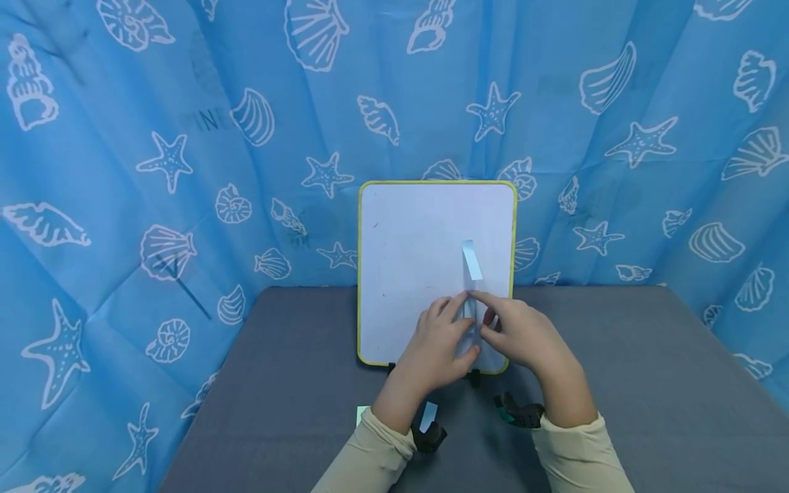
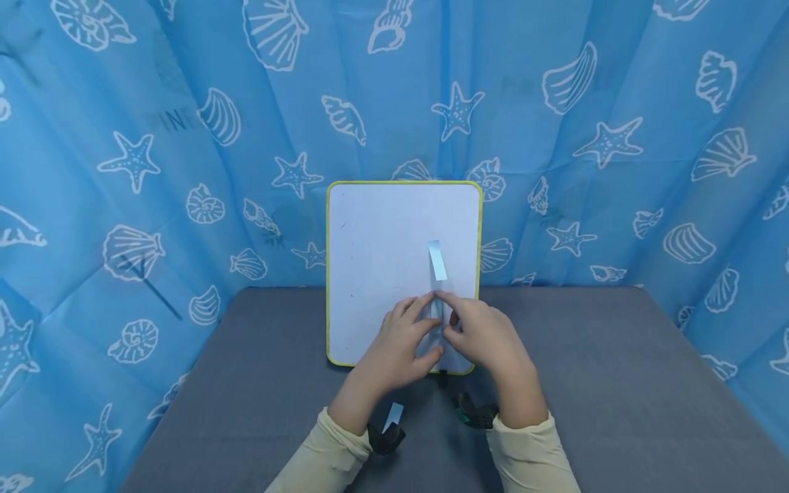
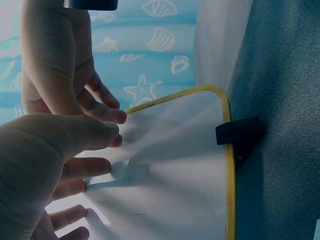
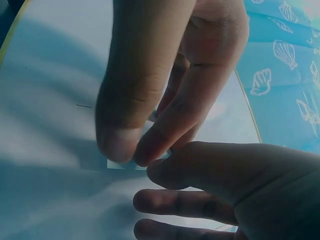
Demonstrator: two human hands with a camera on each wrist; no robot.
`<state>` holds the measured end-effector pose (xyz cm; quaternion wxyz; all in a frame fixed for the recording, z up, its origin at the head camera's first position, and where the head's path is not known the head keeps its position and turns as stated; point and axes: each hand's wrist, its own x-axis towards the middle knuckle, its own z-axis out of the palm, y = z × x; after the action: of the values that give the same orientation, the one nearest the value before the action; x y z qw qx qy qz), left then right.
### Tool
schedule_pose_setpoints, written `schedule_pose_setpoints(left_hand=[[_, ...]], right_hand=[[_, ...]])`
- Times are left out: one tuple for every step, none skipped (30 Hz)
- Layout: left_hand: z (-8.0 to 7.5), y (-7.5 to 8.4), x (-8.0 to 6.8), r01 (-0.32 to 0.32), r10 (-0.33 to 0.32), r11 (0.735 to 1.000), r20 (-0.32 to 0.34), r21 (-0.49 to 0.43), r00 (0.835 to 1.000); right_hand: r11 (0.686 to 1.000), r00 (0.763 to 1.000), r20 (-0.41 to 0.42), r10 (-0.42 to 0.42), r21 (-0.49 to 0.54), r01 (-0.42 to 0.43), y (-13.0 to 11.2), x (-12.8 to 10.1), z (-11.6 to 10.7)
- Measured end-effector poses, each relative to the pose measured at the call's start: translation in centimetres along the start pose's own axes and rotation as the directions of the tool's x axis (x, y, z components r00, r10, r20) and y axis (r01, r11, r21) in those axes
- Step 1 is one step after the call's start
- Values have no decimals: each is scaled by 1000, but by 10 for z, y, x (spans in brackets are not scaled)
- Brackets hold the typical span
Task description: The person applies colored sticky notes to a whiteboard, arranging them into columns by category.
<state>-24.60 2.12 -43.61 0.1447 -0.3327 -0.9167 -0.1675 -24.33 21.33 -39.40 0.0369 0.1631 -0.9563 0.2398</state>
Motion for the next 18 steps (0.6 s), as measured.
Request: schedule_pose_setpoints(left_hand=[[1,0,0,0,0,1000,3,0,1000],[1,0,0,0,0,1000,6,1,1000],[2,1,0,-1,1,1000,6,-2,1000],[2,1,0,-2,2,1000,7,-3,1000],[2,1,0,-4,4,1000,7,-3,1000],[3,1,0,-5,5,1000,5,-2,1000],[3,1,-1,-6,6,1000,4,-2,1000],[3,1,-1,-6,6,1000,4,-3,1000],[3,1,-1,-5,5,1000,5,-3,1000],[4,1,-2,-3,3,1000,7,-1,1000],[4,1,-2,-1,1,1000,9,1,1000],[4,1,-3,1,-1,1000,10,1,1000],[4,1,-3,3,-3,1000,13,0,1000],[4,1,-4,5,-5,1000,14,-2,1000],[5,1,-4,7,-7,1000,14,-5,1000],[5,1,-4,9,-9,1000,15,-9,1000],[5,1,-5,13,-12,1000,16,-12,1000],[5,1,-5,16,-16,1000,17,-14,1000]], right_hand=[[1000,1000,1,6,2,-6,1,0,0],[1000,1000,1,11,1,-11,2,-1,-1],[1000,1000,1,17,2,-17,3,-1,-2],[1000,1000,-2,23,3,-23,4,-2,-2],[1000,1000,-6,29,4,-29,4,-2,-3],[999,999,-10,34,4,-34,5,-3,-4],[999,999,-16,38,4,-38,5,-3,-4],[999,999,-19,39,3,-39,4,-4,-5],[999,999,-22,38,3,-38,4,-4,-5],[999,999,-25,37,2,-37,3,-4,-5],[999,999,-25,33,1,-33,2,-4,-5],[1000,999,-23,27,-2,-27,1,-3,-5],[1000,1000,-20,19,-3,-19,0,-3,-4],[1000,1000,-16,10,-3,-10,-1,-3,-4],[1000,1000,-11,2,-3,-2,-2,-2,-3],[1000,1000,-7,-5,-4,5,-3,-2,-2],[1000,1000,-4,-10,-3,10,-3,-2,-2],[1000,1000,-2,-14,-3,14,-3,-2,-2]])
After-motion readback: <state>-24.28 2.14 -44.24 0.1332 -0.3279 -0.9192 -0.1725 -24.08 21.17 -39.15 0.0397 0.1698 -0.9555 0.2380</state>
